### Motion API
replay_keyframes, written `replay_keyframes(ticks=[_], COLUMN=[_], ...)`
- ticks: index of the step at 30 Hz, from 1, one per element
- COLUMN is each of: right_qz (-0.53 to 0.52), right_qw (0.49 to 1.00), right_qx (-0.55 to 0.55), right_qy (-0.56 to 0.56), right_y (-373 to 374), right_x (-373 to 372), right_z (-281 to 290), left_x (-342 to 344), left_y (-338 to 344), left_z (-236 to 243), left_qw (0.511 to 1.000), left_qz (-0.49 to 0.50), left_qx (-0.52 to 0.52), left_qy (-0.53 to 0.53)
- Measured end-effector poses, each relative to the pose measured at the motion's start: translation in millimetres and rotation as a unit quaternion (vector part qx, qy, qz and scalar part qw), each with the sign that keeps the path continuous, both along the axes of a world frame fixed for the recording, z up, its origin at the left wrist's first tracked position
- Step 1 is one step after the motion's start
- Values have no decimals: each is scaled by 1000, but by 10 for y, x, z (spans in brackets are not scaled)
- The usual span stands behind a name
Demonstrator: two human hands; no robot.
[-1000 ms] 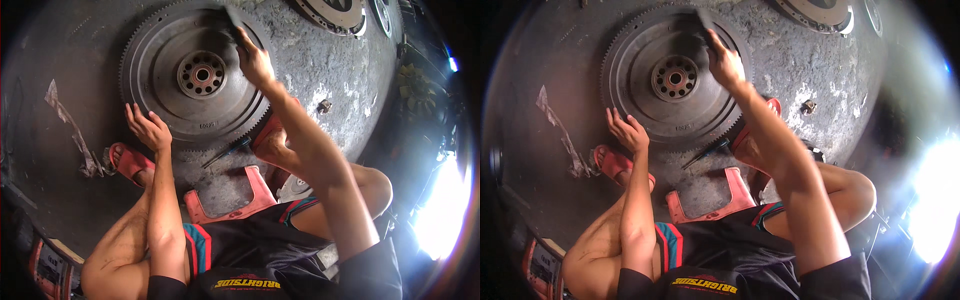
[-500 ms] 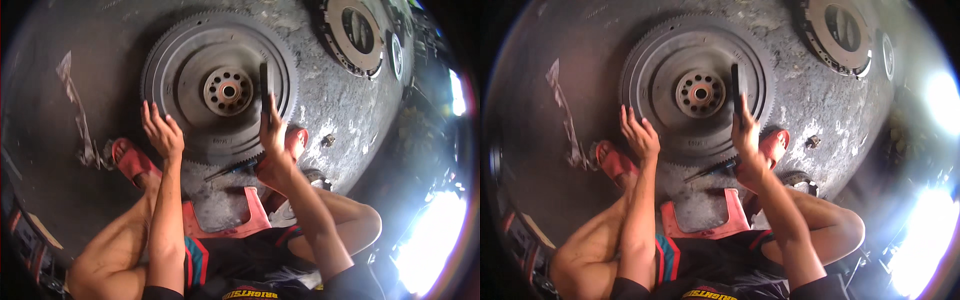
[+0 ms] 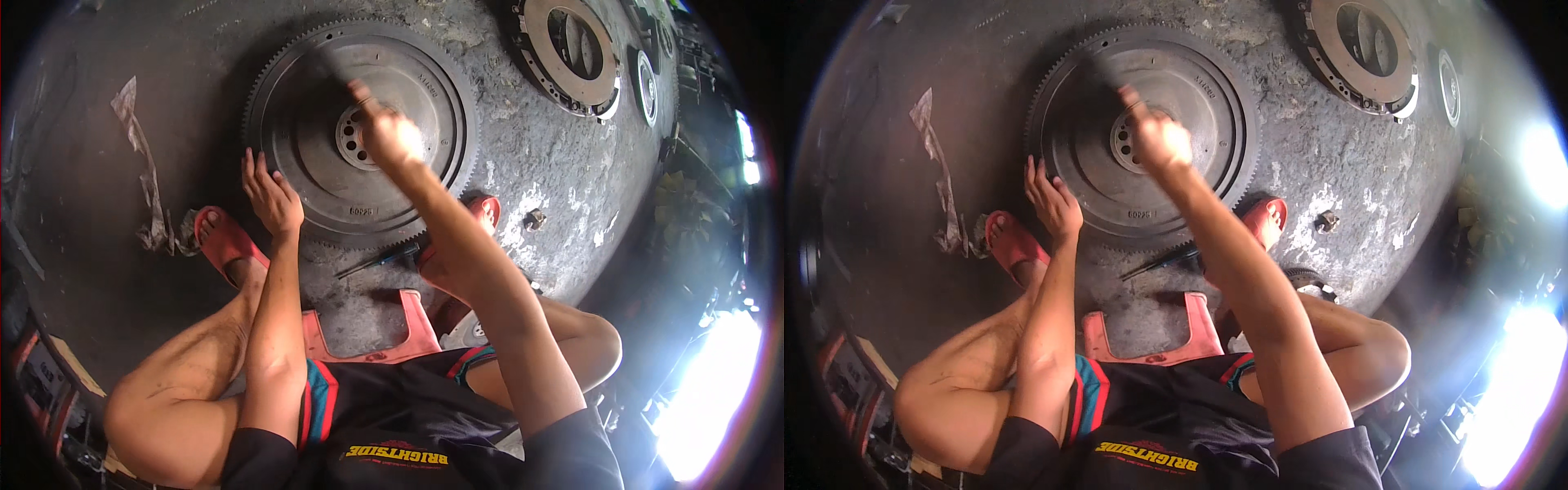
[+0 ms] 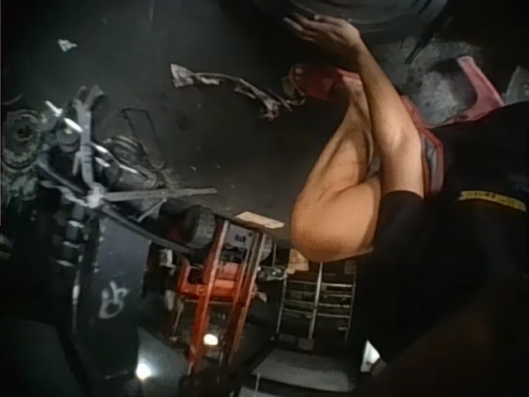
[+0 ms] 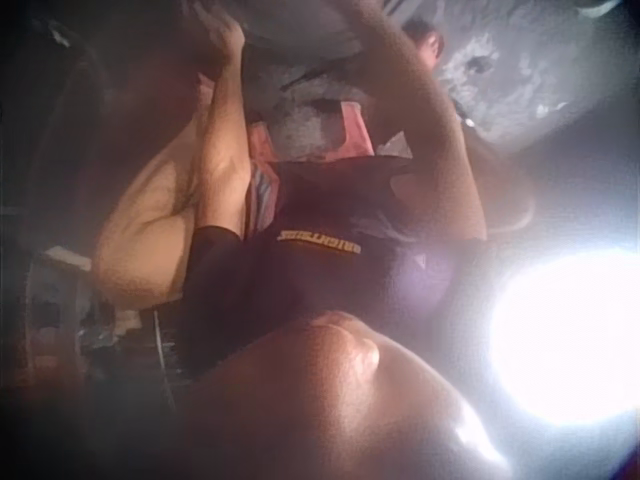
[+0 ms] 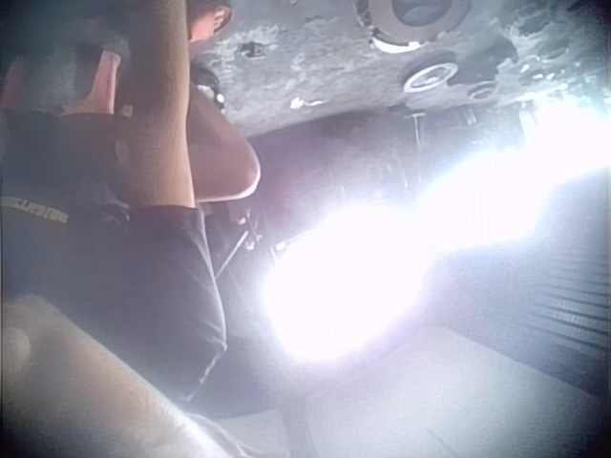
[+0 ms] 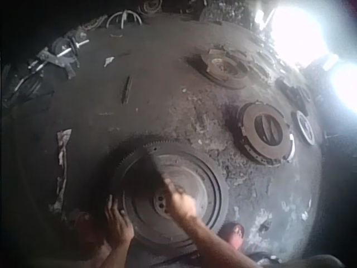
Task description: Cleaning a metal flywheel with a brush and a cloth.
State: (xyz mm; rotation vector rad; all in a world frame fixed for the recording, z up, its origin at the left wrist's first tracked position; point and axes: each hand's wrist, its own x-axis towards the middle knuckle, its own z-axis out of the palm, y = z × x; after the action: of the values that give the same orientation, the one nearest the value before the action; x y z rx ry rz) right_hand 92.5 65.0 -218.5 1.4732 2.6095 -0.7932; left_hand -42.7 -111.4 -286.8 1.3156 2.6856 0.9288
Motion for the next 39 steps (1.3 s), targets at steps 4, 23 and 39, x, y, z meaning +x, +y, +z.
replay_keyframes(ticks=[4,23,39], right_qz=[-103,-81,226], right_qw=[982,995,971], right_qx=[88,-52,-48], right_qy=[131,-11,-61], right_y=[277,432,1057], right_x=[699,427,862], right_z=[-105,327,153], left_x=[72,94,15], left_y=[83,23,59], left_z=[-26,9,-18], left_qw=[1000,1000,1000], left_qz=[-5,4,9], left_qx=[-9,5,-8], left_qy=[19,-4,24])
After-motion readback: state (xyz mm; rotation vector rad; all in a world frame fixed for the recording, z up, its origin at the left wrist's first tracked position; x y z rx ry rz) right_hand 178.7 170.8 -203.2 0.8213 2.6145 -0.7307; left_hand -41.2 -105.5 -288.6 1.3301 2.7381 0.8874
